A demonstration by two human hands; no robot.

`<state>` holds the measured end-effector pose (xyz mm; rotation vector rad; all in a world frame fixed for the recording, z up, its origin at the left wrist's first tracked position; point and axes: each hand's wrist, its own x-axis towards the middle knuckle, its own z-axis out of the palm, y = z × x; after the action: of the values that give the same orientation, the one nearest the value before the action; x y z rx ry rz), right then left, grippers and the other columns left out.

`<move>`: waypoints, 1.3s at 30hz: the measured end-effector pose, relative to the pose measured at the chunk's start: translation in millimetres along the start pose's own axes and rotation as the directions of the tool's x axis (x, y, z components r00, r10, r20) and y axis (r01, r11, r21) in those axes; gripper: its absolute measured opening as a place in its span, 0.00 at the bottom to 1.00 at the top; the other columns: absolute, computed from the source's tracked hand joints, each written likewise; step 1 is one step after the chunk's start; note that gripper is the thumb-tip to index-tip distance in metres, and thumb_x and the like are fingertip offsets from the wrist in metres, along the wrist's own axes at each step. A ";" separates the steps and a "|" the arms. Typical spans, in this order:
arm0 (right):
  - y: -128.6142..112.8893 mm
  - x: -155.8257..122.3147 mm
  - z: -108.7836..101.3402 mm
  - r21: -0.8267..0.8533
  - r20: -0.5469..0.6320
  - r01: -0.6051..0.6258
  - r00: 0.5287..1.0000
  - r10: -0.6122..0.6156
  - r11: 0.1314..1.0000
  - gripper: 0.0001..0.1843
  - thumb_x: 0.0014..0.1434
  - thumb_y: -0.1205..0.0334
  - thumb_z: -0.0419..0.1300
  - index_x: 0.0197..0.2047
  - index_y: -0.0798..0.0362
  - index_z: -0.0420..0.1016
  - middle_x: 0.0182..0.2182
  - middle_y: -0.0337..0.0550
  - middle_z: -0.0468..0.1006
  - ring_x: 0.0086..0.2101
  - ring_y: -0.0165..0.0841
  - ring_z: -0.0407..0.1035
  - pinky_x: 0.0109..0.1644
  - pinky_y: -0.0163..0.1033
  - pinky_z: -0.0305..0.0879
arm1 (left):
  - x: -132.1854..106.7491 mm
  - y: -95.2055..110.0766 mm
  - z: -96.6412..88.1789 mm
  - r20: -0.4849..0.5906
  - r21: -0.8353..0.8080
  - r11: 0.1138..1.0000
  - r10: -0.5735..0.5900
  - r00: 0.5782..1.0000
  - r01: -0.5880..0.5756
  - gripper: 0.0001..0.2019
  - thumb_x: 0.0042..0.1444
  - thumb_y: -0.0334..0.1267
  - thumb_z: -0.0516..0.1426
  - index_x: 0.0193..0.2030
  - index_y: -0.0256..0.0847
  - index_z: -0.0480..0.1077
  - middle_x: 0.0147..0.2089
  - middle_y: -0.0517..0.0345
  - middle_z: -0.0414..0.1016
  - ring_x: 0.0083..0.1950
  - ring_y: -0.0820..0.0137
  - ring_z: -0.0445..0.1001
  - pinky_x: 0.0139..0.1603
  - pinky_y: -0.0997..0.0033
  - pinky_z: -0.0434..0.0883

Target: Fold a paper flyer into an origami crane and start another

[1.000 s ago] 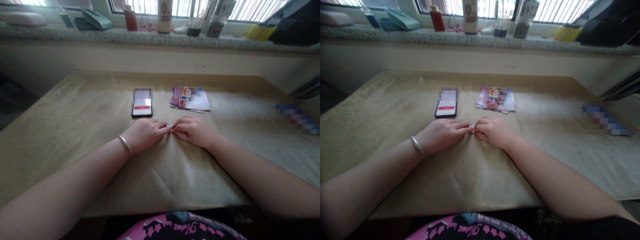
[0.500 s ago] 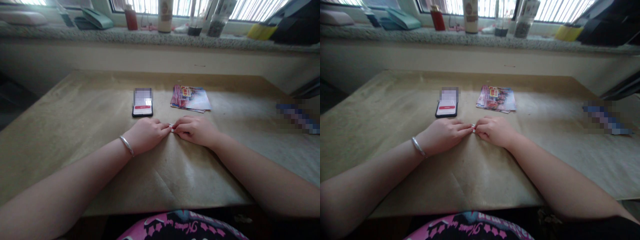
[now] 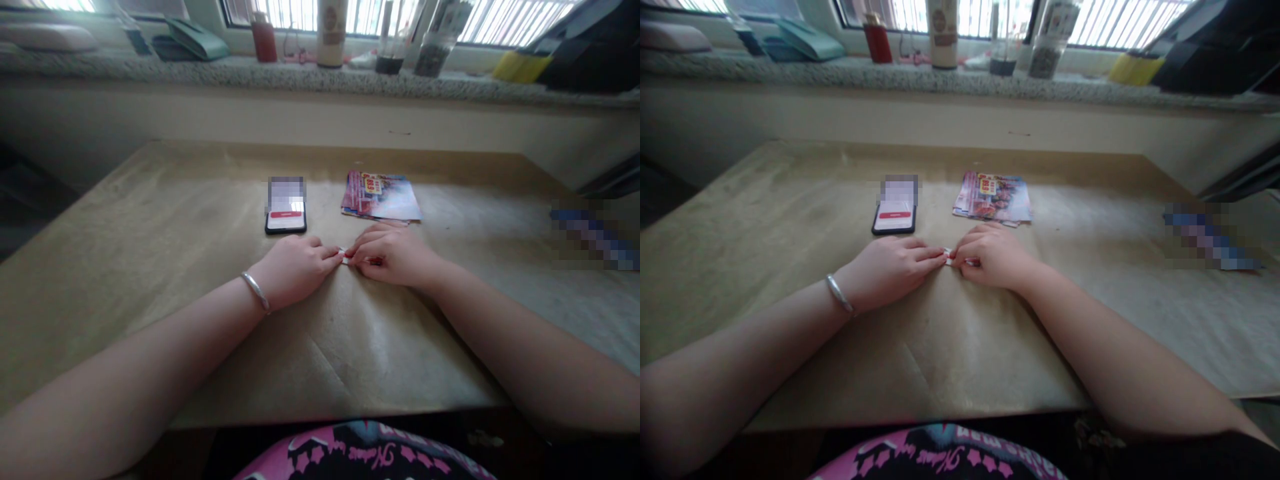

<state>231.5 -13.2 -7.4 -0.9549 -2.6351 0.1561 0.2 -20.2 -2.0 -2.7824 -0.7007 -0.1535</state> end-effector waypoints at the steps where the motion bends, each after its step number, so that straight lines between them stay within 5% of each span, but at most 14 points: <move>1: 2.0 -0.4 1.2 0.031 -0.002 -0.008 1.000 0.008 0.999 0.10 0.54 0.65 0.58 0.35 0.46 0.81 0.38 0.38 0.82 0.41 0.36 0.72 0.51 0.44 0.60 | -0.4 -0.9 0.9 -0.007 -0.003 1.000 0.007 1.000 -0.007 0.15 0.63 0.30 0.51 0.55 0.39 0.70 0.50 0.53 0.77 0.44 0.67 0.74 0.38 0.68 0.70; 11: 14.2 -2.4 14.6 0.358 -0.147 -0.029 0.985 0.087 0.933 0.10 0.54 0.67 0.57 0.32 0.47 0.80 0.35 0.39 0.83 0.41 0.34 0.74 0.51 0.43 0.66 | -1.3 -3.6 4.0 -0.045 -0.031 0.999 -0.009 0.999 0.008 0.15 0.61 0.31 0.51 0.53 0.40 0.72 0.53 0.50 0.74 0.45 0.66 0.73 0.42 0.67 0.72; 16: 10.1 -1.9 12.9 0.213 -0.117 -0.090 0.986 0.117 0.973 0.10 0.54 0.69 0.56 0.34 0.50 0.79 0.32 0.41 0.81 0.36 0.34 0.73 0.44 0.40 0.67 | -0.4 -5.1 4.5 -0.030 -0.062 0.997 -0.035 0.999 0.033 0.16 0.60 0.31 0.52 0.53 0.42 0.72 0.55 0.52 0.74 0.45 0.66 0.72 0.43 0.67 0.73; 23: -3.3 0.7 10.7 -0.060 -0.096 -0.163 0.983 0.157 0.985 0.09 0.59 0.57 0.57 0.38 0.51 0.77 0.35 0.45 0.80 0.38 0.38 0.71 0.41 0.40 0.63 | 2.5 -5.4 7.4 -0.031 -0.132 0.991 -0.026 0.999 0.021 0.15 0.59 0.30 0.52 0.51 0.40 0.73 0.53 0.54 0.76 0.48 0.64 0.72 0.46 0.66 0.73; 30: -2.5 3.7 13.9 0.076 -0.100 -0.226 0.967 0.233 0.971 0.08 0.58 0.56 0.59 0.36 0.50 0.76 0.33 0.43 0.79 0.37 0.36 0.70 0.42 0.40 0.63 | 4.6 -7.6 12.0 -0.083 -0.210 0.977 -0.044 0.996 0.026 0.13 0.60 0.30 0.52 0.48 0.41 0.74 0.48 0.57 0.78 0.46 0.65 0.74 0.47 0.66 0.73; 39: -7.2 4.9 21.0 0.038 -0.135 -0.306 0.942 0.308 0.951 0.12 0.55 0.53 0.62 0.38 0.52 0.77 0.39 0.48 0.77 0.42 0.40 0.69 0.48 0.45 0.64 | 6.1 -5.5 16.6 -0.113 -0.307 0.938 -0.205 0.972 0.162 0.10 0.63 0.35 0.52 0.40 0.36 0.74 0.38 0.53 0.78 0.40 0.67 0.73 0.42 0.69 0.71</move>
<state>216.4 -15.4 -24.2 -1.3178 -2.3406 0.1775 3.5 -8.1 -15.6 -2.9393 -0.9714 -0.5322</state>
